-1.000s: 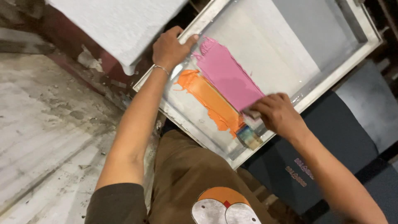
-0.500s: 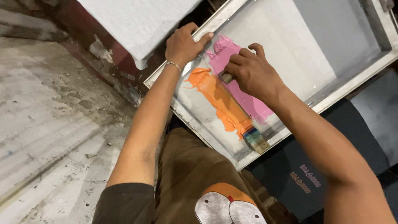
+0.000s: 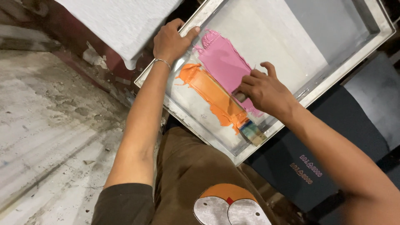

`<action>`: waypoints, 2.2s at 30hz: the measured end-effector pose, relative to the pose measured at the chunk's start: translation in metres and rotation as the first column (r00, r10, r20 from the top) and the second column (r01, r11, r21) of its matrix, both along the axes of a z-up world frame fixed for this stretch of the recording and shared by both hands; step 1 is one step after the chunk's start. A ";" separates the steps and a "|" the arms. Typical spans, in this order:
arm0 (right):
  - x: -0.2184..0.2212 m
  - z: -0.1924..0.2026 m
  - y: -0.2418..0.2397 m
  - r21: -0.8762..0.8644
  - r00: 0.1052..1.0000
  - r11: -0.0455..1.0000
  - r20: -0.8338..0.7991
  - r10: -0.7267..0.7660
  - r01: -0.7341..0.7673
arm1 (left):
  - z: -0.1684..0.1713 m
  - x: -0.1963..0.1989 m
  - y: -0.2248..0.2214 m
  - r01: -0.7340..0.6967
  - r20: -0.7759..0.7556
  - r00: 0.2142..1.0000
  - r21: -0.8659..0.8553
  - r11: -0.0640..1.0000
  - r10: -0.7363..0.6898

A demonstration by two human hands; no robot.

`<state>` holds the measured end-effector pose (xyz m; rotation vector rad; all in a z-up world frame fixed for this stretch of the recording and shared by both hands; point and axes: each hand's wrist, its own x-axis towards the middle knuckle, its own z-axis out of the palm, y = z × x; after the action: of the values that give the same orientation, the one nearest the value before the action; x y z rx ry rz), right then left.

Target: Manually screen printing a design onto white fabric pieces using pink and orange ink.

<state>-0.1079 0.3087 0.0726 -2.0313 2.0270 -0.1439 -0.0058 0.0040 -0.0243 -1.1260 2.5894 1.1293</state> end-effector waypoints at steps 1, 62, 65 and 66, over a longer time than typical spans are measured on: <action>0.001 0.003 0.007 0.027 1.000 1.000 -0.009 -0.007 0.007 | 0.001 0.000 0.000 -0.006 0.014 1.000 0.009 1.000 0.006; 0.182 -0.034 0.085 0.122 -0.069 -0.017 0.435 -0.898 0.992 | 0.005 0.031 -0.012 0.133 -0.084 0.988 0.067 0.989 -0.127; 0.180 -0.024 0.058 -0.028 0.339 0.350 0.328 -0.882 0.936 | 0.013 0.032 -0.006 0.133 -0.054 0.990 0.044 0.990 -0.131; 0.179 -0.027 0.053 -0.058 0.393 0.394 0.297 -0.870 0.917 | 0.011 0.030 -0.008 0.125 -0.050 0.991 0.056 0.991 -0.122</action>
<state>0.0716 0.3615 0.0460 -0.6299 2.7926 -0.7891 0.0241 -0.0035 -0.0135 -0.9239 2.6006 1.2097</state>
